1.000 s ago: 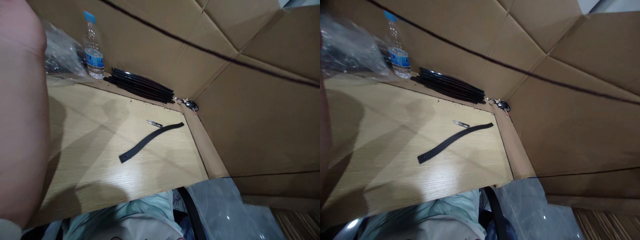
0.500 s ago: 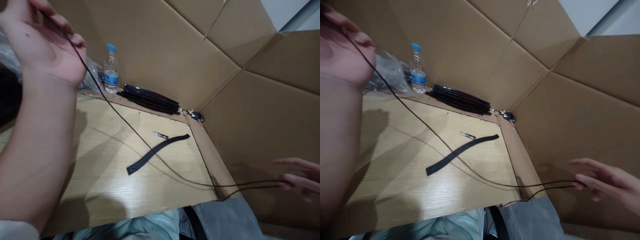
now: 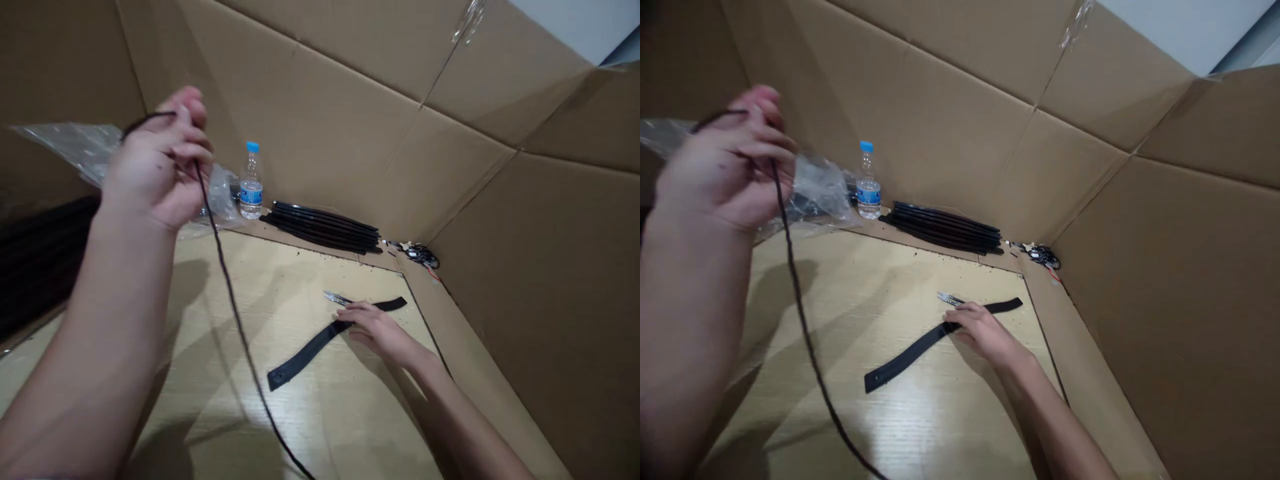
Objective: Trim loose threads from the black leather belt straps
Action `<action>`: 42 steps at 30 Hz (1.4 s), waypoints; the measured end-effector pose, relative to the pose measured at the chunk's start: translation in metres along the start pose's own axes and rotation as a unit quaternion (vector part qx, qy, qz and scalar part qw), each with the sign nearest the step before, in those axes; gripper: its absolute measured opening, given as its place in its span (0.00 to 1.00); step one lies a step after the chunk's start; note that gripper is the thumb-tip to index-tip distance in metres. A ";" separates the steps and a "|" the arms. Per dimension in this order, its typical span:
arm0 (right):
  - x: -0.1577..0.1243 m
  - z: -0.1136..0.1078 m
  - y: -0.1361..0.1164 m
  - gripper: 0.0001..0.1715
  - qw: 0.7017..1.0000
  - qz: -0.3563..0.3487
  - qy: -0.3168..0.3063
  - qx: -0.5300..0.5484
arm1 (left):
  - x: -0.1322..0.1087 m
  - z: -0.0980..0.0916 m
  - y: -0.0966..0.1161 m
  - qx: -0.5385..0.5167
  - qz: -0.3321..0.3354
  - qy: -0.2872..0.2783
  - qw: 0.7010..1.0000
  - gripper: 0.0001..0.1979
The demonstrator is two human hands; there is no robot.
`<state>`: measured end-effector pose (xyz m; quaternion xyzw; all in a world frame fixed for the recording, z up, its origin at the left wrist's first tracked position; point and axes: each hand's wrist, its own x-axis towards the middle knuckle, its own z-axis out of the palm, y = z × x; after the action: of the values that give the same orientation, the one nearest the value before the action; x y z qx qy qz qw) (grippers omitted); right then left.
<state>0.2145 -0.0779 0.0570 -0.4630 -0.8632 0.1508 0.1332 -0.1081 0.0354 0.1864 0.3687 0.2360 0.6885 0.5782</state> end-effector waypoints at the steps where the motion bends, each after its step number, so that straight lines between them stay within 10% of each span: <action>1: 0.006 0.006 0.003 0.21 1.000 -0.016 -0.010 0.002 | -0.001 0.004 -0.001 -0.003 0.006 -0.012 1.000 0.14; 16: 0.000 -0.009 -0.007 0.17 0.999 -0.010 0.028 -0.025 | -0.002 0.009 -0.026 0.248 -0.122 -0.114 0.954 0.13; 25: 0.031 -0.056 -0.016 0.13 0.988 -0.006 0.099 -0.117 | 0.023 -0.024 -0.063 0.526 -0.154 -0.080 0.833 0.14; 32: 0.062 -0.068 -0.021 0.16 0.990 -0.010 0.093 -0.108 | 0.031 -0.032 -0.078 0.385 -0.141 -0.065 0.910 0.11; 42: 0.074 -0.050 0.004 0.17 0.999 0.048 0.007 0.008 | 0.012 0.007 -0.074 0.165 -0.129 -0.117 0.971 0.08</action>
<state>0.1966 -0.0067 0.1082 -0.5042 -0.8377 0.1606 0.1352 -0.0570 0.0626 0.1375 0.5039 0.3222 0.5118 0.6167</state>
